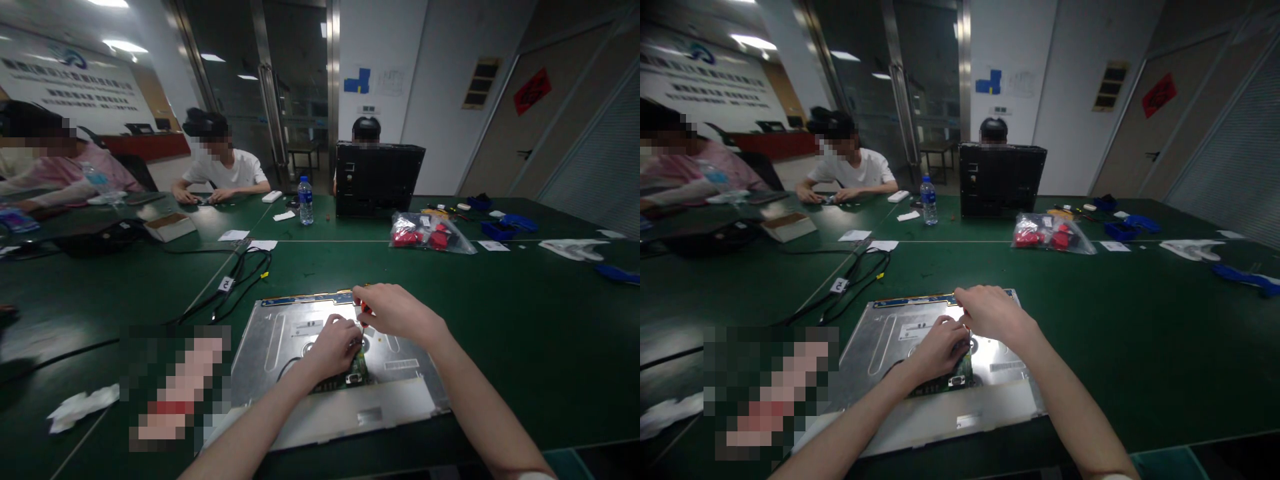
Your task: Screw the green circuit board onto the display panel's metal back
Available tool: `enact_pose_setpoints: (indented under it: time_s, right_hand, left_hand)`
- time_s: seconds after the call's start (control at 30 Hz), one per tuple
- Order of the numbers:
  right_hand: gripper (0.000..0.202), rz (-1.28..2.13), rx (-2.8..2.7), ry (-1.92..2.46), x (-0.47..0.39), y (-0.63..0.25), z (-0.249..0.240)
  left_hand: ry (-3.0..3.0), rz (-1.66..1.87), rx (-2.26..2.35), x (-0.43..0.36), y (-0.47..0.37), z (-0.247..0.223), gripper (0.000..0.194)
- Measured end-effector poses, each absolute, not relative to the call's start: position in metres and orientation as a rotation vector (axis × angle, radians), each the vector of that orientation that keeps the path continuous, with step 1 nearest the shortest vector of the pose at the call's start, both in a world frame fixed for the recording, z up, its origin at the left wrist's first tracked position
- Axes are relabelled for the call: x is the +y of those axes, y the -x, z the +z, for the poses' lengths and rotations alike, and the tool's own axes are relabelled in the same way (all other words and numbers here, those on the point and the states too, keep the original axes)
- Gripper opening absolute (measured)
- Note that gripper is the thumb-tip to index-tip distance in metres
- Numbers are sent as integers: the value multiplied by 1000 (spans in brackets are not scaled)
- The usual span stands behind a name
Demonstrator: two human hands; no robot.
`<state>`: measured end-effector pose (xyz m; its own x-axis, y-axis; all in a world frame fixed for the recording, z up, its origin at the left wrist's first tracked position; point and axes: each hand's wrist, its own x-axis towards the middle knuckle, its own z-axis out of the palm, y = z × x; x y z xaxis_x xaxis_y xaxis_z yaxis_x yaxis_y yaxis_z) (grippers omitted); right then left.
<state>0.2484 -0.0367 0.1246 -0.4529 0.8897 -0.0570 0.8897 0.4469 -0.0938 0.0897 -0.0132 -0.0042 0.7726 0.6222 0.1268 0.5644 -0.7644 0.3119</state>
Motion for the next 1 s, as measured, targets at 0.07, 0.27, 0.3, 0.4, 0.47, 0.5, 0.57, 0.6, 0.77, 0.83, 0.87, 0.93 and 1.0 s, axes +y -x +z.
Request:
enact_pose_setpoints:
  time_s: [0.07, 0.27, 0.3, 0.4, 0.47, 0.5, 0.57, 0.6, 0.77, 0.83, 0.87, 0.93, 1.0]
  right_hand:
    - [15, 222, -2679, 1589, -37, -250, 125]
    - [17, 333, -2729, 1445, -38, -252, 126]
    - [17, 345, -2729, 1435, -38, -252, 126]
    - [18, 341, -2727, 1430, -39, -251, 127]
    - [19, 312, -2722, 1449, -41, -251, 127]
    - [19, 294, -2715, 1475, -41, -251, 127]
    - [19, 251, -2688, 1569, -42, -252, 128]
    - [18, 228, -2671, 1623, -42, -252, 128]
    - [16, 150, -2673, 1703, -40, -253, 129]
    - [16, 122, -2680, 1712, -39, -252, 129]
    - [17, 105, -2679, 1724, -39, -252, 128]
    - [19, 80, -2672, 1751, -39, -252, 128]
    - [20, 91, -2664, 1756, -40, -252, 128]
  left_hand:
    - [-2703, 322, 924, -13, -90, -4, 10]
    - [-2701, 322, 904, -13, -90, -4, 12]
    - [-2704, 323, 895, -13, -90, -5, 12]
    - [-2718, 341, 878, -12, -90, -7, 13]
    - [-2732, 348, 881, -12, -90, -9, 14]
    - [-2739, 344, 889, -12, -90, -9, 14]
    - [-2751, 331, 906, -12, -90, -10, 14]
    - [-2758, 324, 911, -12, -90, -10, 14]
    - [-2782, 310, 914, -12, -90, -9, 13]
    - [-2781, 312, 922, -12, -90, -9, 13]
    - [-2780, 315, 924, -12, -90, -9, 13]
    - [-2778, 324, 927, -12, -90, -8, 14]
    - [-2780, 335, 935, -13, -90, -9, 14]
